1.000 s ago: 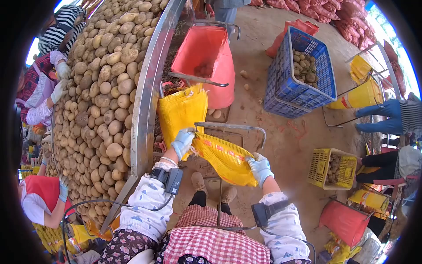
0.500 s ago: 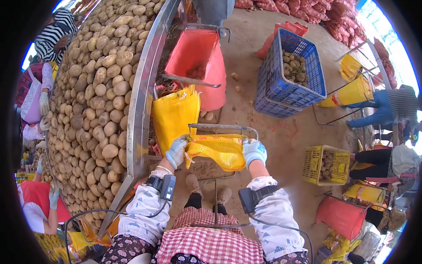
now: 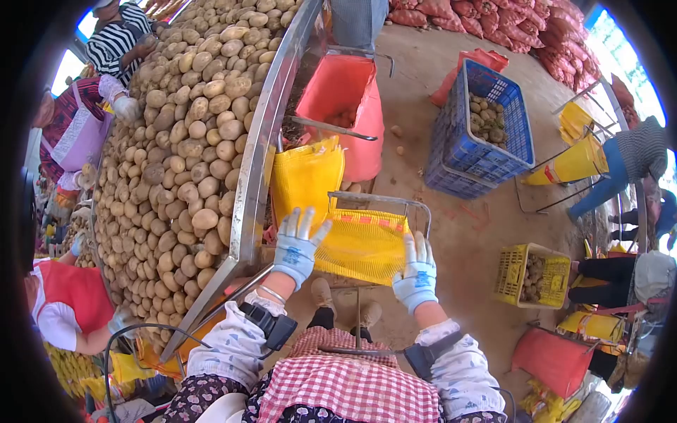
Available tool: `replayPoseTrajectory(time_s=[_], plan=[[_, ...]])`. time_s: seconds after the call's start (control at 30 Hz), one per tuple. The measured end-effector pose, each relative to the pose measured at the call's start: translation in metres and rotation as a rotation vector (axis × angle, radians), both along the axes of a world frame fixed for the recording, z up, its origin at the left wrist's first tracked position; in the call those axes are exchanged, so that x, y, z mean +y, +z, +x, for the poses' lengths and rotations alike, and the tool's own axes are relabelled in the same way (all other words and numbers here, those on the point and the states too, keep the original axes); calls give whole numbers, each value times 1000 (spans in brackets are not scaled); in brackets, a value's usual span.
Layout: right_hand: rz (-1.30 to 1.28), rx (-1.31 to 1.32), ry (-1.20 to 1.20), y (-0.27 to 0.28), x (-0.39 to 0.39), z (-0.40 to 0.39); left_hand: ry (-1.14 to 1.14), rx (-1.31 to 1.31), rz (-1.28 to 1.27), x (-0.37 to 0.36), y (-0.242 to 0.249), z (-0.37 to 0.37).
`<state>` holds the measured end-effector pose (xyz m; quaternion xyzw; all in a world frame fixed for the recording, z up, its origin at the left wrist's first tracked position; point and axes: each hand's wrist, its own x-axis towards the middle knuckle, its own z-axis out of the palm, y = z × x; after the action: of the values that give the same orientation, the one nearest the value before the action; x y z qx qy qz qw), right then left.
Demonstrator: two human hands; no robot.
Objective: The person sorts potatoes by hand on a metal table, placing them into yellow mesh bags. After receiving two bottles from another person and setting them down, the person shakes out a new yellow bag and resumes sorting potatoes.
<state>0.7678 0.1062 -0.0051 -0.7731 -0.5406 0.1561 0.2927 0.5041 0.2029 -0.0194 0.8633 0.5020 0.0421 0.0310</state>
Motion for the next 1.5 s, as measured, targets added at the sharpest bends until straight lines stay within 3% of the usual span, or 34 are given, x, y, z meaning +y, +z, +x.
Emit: replayPoseTrajectory(time_s=[0.03, 0.07, 0.1, 0.17, 0.2, 0.23, 0.3, 0.37, 0.43, 0.6, 0.67, 0.73, 0.87, 0.97, 1.13, 1.2, 1.33, 1.43, 1.5], plan=[[69, -305, 240, 13, 2, 2, -241, 14, 275, -5, 0, 3], [134, -611, 480, 21, 4, 4, -308, 71, 225, -12, 3, 10], [133, -614, 475, 25, 6, 5, -312, 68, 226, -21, 7, 16], [-427, -501, 912, 32, 12, 6, -506, 558, -363, -37, 45, 28], [-397, -459, 971, 39, 13, 5, -462, 422, -470, -47, 48, 28], [-394, -459, 968, 53, 13, 3, -463, 424, -467, -58, 53, 27], [-350, -455, 1042, 76, 8, -3, -413, 184, -384, -87, 65, 24], [-303, -462, 1049, 65, -2, -3, -411, 235, -439, -110, 67, 20], [-255, -475, 1057, 53, -7, 0, -431, 109, -272, -132, 65, 15], [-288, -584, 1067, 43, -12, -1, -453, 128, -348, -164, 58, 14], [-331, -579, 1102, 44, -16, -1, -499, 237, -495, -174, 65, 15], [-376, -572, 1138, 50, -22, -4, -469, 141, -412, -183, 47, 6], [-394, -558, 1161, 59, -46, -6, -328, 6, -164, -166, 27, 0], [-393, -633, 1145, 50, -62, -2, -236, 80, -352, -143, 33, 16], [-245, -756, 1091, 26, -75, -2, -218, 190, -470, -134, 34, 11], [-300, -574, 1007, 26, -75, 4, -396, 26, -164, -133, 28, 0], [-191, -595, 966, 24, -76, 13, -456, -19, -149, -116, 40, -18], [-240, -559, 975, 25, -72, 10, -367, 91, -334, -117, 37, -18], [-317, -578, 930, 20, -74, 17, -380, 78, -279, -121, 32, -14]])
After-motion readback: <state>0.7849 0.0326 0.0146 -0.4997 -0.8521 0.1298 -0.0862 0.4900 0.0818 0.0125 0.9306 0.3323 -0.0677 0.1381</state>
